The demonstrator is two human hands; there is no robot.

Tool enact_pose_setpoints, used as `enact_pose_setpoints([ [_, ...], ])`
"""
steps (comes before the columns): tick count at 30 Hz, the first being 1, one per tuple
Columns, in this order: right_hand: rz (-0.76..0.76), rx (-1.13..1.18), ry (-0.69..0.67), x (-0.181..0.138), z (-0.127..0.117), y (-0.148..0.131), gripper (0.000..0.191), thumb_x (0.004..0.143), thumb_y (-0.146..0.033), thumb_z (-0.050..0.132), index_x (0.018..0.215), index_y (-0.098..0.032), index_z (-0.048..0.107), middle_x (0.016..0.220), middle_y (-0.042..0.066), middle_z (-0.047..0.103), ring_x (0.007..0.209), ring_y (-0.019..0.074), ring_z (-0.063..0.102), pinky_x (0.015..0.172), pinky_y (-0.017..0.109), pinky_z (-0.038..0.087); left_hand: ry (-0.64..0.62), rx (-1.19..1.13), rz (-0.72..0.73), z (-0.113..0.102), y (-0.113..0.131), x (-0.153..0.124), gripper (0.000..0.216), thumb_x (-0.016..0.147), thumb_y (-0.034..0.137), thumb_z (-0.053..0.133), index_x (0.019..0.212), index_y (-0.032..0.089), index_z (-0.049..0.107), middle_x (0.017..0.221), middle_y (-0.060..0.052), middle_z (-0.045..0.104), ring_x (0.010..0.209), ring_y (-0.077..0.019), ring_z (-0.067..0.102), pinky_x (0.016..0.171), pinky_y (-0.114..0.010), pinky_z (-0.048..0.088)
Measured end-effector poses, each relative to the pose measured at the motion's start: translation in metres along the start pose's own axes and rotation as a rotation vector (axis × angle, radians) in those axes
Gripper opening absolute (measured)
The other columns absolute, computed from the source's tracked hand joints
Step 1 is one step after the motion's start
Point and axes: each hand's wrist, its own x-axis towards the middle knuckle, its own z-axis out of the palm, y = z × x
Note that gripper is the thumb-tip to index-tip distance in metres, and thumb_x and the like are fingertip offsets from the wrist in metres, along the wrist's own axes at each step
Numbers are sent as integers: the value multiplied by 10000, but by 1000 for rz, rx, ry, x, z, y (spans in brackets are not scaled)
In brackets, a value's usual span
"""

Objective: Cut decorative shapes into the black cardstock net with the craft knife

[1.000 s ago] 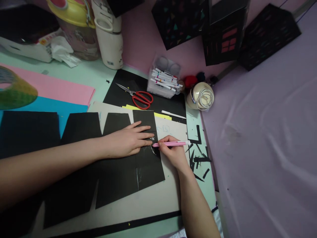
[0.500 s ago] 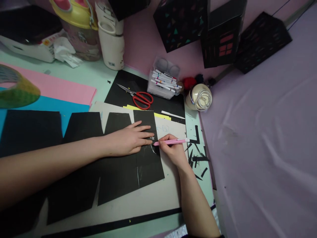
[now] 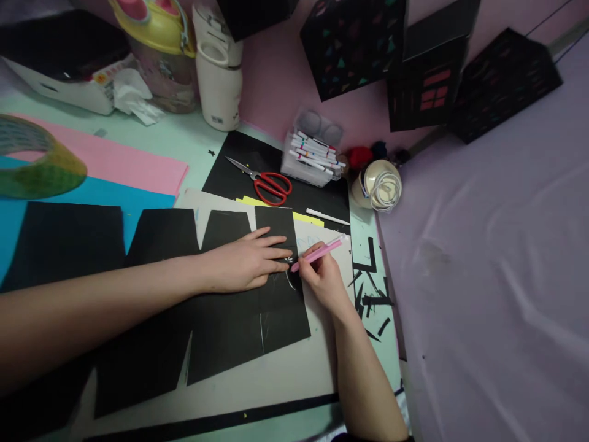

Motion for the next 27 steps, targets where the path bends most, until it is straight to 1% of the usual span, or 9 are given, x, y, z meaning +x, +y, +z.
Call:
enact_pose_setpoints([
  [5,3,34,-15,-1,-1,4,142,906,-323,566,836,-224,494,754,0,636,665,154,583,629,285,449,0,3,-2,1,-1,-1,330,879,197,549,1190,243,651,1361,-20,570,1366,-296,382,1166,-544,171],
  [10,-5,81,10,0,0,5,145,899,-310,578,823,-224,489,730,-16,611,622,137,548,588,268,418,-3,12,-1,1,-1,-1,340,886,195,535,1204,242,645,1373,-13,563,1367,-296,382,1163,-549,181],
  [14,11,111,15,0,1,8,154,899,-315,582,820,-225,486,717,-21,595,607,134,528,585,271,405,-5,20,2,0,-1,-1,353,894,193,516,1221,241,637,1375,-16,562,1364,-298,386,1155,-554,197],
  [18,24,99,39,0,2,11,160,900,-325,579,817,-224,488,712,-19,585,604,136,518,592,277,406,-9,18,0,2,-2,-1,361,894,197,513,1231,246,634,1378,-14,560,1365,-301,385,1154,-559,198],
  [22,36,86,56,0,3,11,165,893,-327,586,820,-227,477,689,-23,583,588,140,516,566,276,392,1,14,6,3,-3,-1,371,890,189,510,1236,249,632,1376,-14,562,1366,-298,384,1156,-560,191],
  [27,37,93,68,1,3,12,170,892,-324,590,820,-228,470,677,-26,598,574,135,518,559,270,392,-15,13,-2,1,-3,0,368,886,184,517,1225,255,640,1376,-18,562,1366,-297,387,1157,-554,194],
])
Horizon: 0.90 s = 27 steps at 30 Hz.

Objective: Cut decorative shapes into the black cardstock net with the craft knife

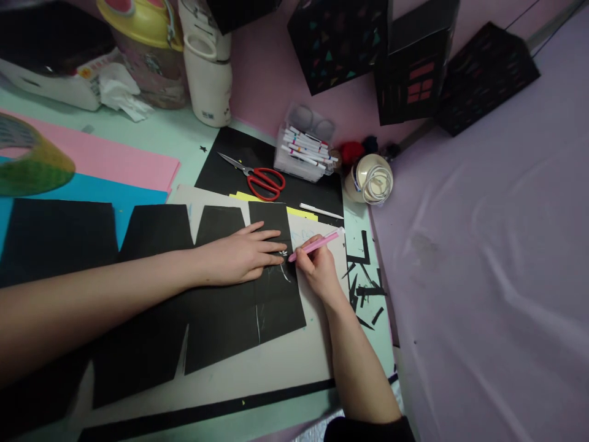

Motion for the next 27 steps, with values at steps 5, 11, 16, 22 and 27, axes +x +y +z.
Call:
enact_pose_setpoints([
  [5,15,109,-1,-1,0,2,189,895,-341,598,822,-226,468,677,-19,640,542,121,513,525,251,379,-18,-3,-6,-2,1,0,377,889,180,514,1237,262,633,1390,-13,550,1372,-288,382,1163,-547,180],
  [11,2,151,-63,-3,-3,4,187,901,-346,611,833,-218,493,705,2,681,581,125,576,561,254,426,-21,-4,-5,-3,0,1,371,895,196,520,1243,263,629,1390,-10,551,1376,-281,377,1167,-532,167],
  [16,7,159,-104,-4,-3,1,196,896,-362,619,839,-217,500,716,11,700,641,150,643,618,280,486,-15,-17,-5,-4,1,1,355,879,191,543,1211,262,648,1372,-14,565,1370,-281,390,1166,-532,164],
  [22,7,118,-102,-4,-3,-3,214,891,-389,617,826,-220,501,709,15,710,646,163,664,633,300,518,-5,-16,0,-4,0,0,354,881,195,538,1211,267,644,1372,-10,565,1370,-274,389,1169,-520,159],
  [27,8,111,-92,-5,-2,-3,208,887,-380,623,824,-219,508,719,17,713,640,159,668,620,293,523,-10,-12,-1,-4,1,1,356,881,189,536,1210,267,645,1371,-12,566,1366,-276,391,1168,-520,161],
])
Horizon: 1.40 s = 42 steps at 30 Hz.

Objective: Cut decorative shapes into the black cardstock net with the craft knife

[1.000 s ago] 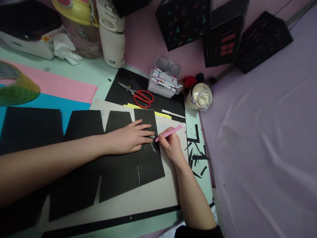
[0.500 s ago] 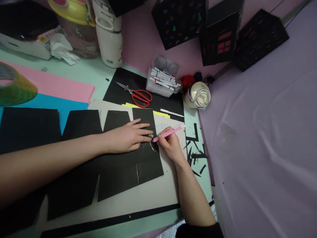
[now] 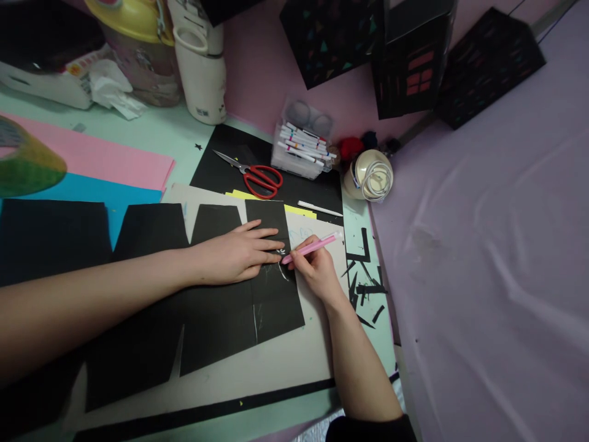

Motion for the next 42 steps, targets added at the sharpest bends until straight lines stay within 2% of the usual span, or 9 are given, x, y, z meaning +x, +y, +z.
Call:
enact_pose_setpoints([
  [19,-8,-88,85,1,2,0,245,850,-395,650,779,-242,472,644,-10,680,588,172,633,597,307,492,11,-13,0,2,0,0,352,884,189,535,1209,257,649,1366,-17,571,1366,-280,395,1165,-532,169],
  [30,-28,-130,135,1,3,-3,241,848,-372,640,746,-229,475,632,-10,653,545,144,589,557,279,464,7,-8,-4,3,0,0,375,880,173,525,1227,259,641,1376,-16,564,1370,-284,390,1163,-537,179],
  [42,-31,-66,83,-1,3,-1,254,848,-401,653,771,-226,485,656,4,693,568,152,638,566,280,494,14,0,3,3,-1,0,371,887,177,509,1224,264,638,1375,-12,564,1368,-278,390,1166,-530,177],
])
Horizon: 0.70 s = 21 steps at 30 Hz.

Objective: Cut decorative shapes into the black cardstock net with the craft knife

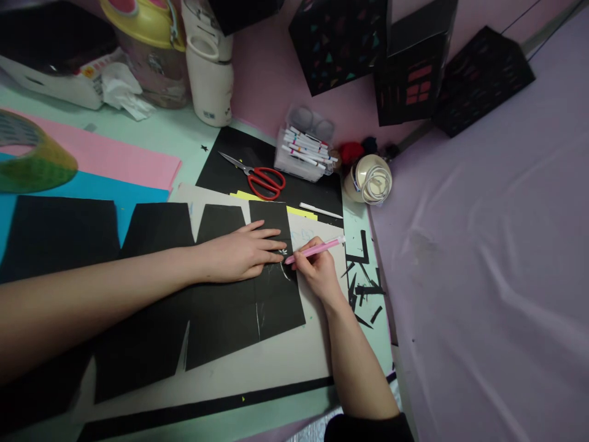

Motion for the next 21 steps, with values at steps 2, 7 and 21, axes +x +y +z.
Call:
enact_pose_setpoints([
  [2,8,22,-10,0,0,0,254,848,-400,656,775,-226,487,664,5,696,578,154,646,570,280,498,-6,2,0,-1,0,0,365,892,184,505,1225,258,636,1377,-14,561,1370,-281,386,1166,-534,173],
  [7,7,35,-21,0,0,0,227,860,-365,654,787,-220,496,664,0,689,598,152,652,591,278,497,-26,1,-3,-3,1,-1,359,893,184,511,1221,261,637,1380,-14,557,1373,-276,379,1169,-526,162],
  [21,-21,-55,-2,1,-3,7,190,866,-304,642,757,-227,507,638,-12,653,617,163,628,633,294,457,-42,6,-8,-2,0,0,354,895,187,507,1219,245,637,1389,-14,551,1375,-286,373,1159,-547,179],
])
